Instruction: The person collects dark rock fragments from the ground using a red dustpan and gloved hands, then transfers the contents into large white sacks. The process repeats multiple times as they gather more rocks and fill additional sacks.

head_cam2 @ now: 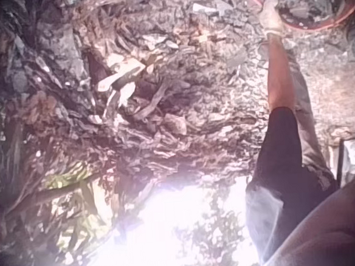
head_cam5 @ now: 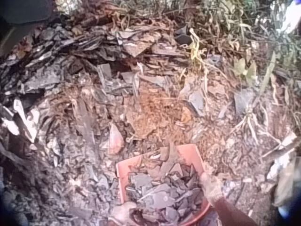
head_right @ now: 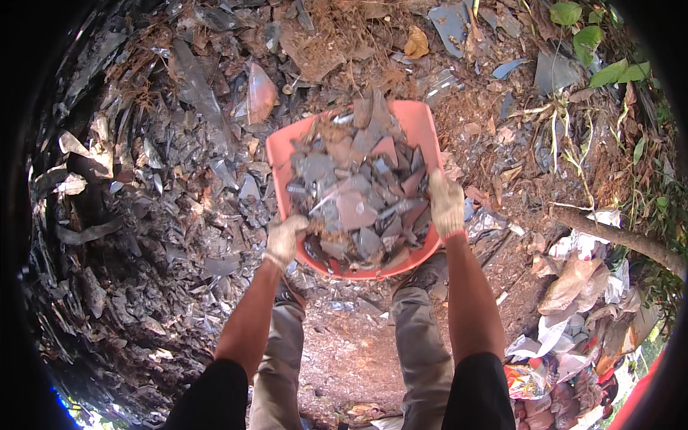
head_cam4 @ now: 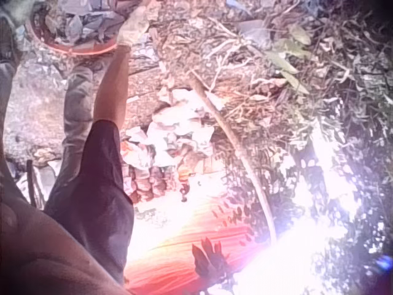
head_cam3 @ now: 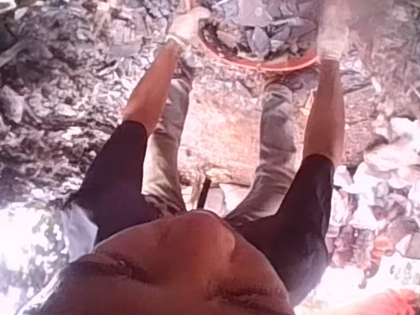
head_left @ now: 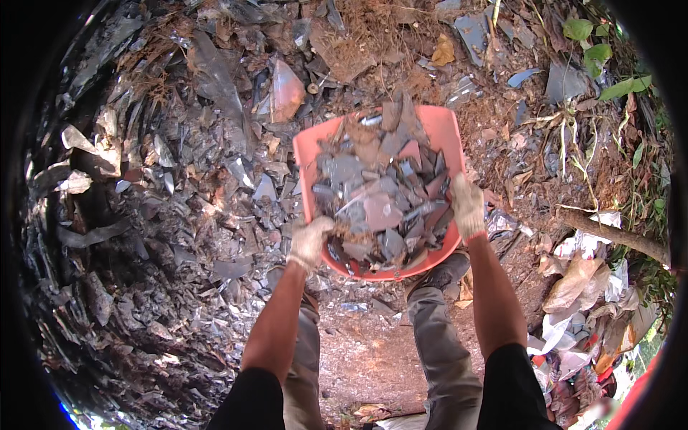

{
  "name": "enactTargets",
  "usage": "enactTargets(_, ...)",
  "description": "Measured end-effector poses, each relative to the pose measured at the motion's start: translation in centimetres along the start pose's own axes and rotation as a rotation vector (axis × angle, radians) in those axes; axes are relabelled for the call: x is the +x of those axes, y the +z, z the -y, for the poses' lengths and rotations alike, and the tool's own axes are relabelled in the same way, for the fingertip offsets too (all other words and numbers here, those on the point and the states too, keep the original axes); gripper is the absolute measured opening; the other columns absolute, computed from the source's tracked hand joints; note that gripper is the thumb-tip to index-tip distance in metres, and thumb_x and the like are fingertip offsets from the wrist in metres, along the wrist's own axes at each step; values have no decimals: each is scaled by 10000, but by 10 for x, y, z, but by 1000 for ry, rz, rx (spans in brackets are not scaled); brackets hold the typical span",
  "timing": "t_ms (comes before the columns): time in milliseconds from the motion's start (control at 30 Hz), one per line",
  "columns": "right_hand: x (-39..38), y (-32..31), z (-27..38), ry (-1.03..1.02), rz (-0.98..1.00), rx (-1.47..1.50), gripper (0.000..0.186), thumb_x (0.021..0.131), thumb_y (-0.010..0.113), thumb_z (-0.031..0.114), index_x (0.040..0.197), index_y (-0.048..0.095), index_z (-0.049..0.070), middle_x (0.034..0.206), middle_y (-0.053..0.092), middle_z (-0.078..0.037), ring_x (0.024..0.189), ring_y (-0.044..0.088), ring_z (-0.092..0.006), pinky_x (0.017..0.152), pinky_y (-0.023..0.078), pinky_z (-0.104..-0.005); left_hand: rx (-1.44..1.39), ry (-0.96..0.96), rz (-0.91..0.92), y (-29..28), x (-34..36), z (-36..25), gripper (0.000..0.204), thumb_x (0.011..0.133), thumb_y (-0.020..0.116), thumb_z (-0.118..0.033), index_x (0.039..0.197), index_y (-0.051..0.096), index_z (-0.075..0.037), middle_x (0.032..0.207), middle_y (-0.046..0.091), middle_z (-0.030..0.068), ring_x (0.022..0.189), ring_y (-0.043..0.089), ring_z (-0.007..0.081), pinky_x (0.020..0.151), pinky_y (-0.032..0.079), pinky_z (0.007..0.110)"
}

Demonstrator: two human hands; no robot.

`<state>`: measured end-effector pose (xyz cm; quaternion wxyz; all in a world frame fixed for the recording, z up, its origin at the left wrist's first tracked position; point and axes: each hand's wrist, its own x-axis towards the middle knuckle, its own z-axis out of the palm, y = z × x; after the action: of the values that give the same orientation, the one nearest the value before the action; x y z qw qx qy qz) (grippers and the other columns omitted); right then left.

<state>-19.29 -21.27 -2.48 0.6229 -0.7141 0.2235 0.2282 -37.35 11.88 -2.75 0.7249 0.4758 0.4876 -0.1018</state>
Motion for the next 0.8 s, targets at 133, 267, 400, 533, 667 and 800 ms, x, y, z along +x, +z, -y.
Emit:
enactTargets(133,-11,1,-5,99,-14,14,364,990,643,449,770,549,175,647,463,99,516,404,-30,441,275,-235,-173,-18,-104,-25,-9,14,102,867,684,-167,886,691,-67,807,677,52,743,656,201,661,540,352)
enactTargets(267,-1,31,4,-94,32,-312,361,1020,615,400,930,683,57,730,577,53,657,494,-61,586,406,-293,-145,-71,-134,-31,18,11,198,884,618,-187,717,532,-127,628,499,-8,554,506,167,556,451,350)
enactTargets(400,26,26,-3,-285,-46,-658,534,1038,494,542,972,659,38,795,593,17,701,500,-98,602,385,-318,-48,-70,-95,-1,17,-8,364,967,601,-463,777,505,-168,616,411,-39,534,428,143,517,357,328)
enactTargets(533,-21,20,10,-135,54,-635,706,1042,349,583,1064,670,-46,1021,682,-284,1004,615,-478,854,464,-508,52,-72,-144,0,-26,-31,487,960,586,-614,730,446,-208,574,353,-75,462,313,101,464,263,293)
enactTargets(667,-113,-15,28,-477,136,-709,490,1083,401,421,1066,610,-21,806,601,-202,780,585,-388,710,460,-473,72,-142,-113,-9,-115,-81,551,1005,395,-703,758,430,-211,603,350,-85,463,314,77,432,262,293)
enactTargets(800,-241,-61,85,-407,281,-1165,561,884,623,162,1368,485,-85,1232,601,-228,1163,568,-391,1023,436,-500,184,-181,-65,-23,-248,-158,500,1015,434,-667,791,462,-221,604,363,-91,459,337,76,435,281,297)
